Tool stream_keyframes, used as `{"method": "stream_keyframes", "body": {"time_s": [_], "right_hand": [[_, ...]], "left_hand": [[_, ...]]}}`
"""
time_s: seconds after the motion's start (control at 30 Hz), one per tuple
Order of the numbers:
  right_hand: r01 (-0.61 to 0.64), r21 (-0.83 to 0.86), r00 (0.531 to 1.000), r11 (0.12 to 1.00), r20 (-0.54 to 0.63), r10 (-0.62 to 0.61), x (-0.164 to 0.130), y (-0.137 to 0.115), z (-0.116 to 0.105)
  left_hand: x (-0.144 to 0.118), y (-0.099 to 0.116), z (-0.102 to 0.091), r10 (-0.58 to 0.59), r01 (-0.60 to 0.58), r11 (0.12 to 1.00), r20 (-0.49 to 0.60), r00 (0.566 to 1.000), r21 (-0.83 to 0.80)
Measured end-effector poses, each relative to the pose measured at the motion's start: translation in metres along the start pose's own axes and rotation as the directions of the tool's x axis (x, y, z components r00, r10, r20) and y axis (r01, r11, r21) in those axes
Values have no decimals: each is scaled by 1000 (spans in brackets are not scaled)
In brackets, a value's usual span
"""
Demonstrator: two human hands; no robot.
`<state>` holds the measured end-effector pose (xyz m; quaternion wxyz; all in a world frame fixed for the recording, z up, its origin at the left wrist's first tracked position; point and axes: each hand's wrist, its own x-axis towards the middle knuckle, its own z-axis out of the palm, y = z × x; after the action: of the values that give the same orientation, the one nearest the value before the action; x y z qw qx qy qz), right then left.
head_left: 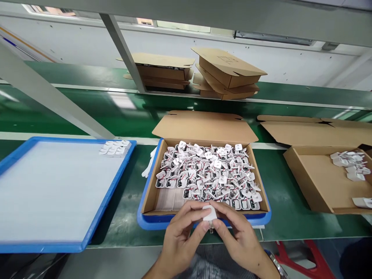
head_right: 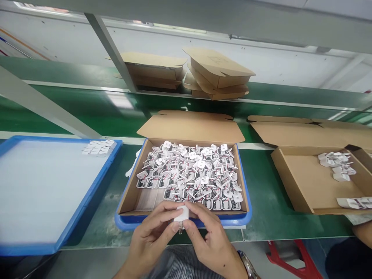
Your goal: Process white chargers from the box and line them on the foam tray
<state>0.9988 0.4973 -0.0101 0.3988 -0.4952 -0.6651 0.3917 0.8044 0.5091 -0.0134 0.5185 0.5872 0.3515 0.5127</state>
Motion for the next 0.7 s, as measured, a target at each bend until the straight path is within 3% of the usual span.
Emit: {"method": "stream_keyframes", "body": {"time_s": [0.3, 0.43, 0.6, 0.7], "right_hand": [[-29, 289, 995, 957, 103, -1, 2, -2, -7], [-40, 265, 996, 963, 93, 16, 0, -1, -6], [-72, 200, 993, 977, 106, 51, -5, 5, -5], [-56, 118, 993, 991, 110, 43, -7, 3, -5]], "left_hand": [[7, 6, -6, -95, 96, 994, 16, 995, -51], [5, 3, -10, -164, 164, 985, 19, 986, -50], [3, 4, -9, -233, 256, 923, 112, 966, -286], [6, 8, -16, -183, 170, 950, -26, 983, -262]]}}
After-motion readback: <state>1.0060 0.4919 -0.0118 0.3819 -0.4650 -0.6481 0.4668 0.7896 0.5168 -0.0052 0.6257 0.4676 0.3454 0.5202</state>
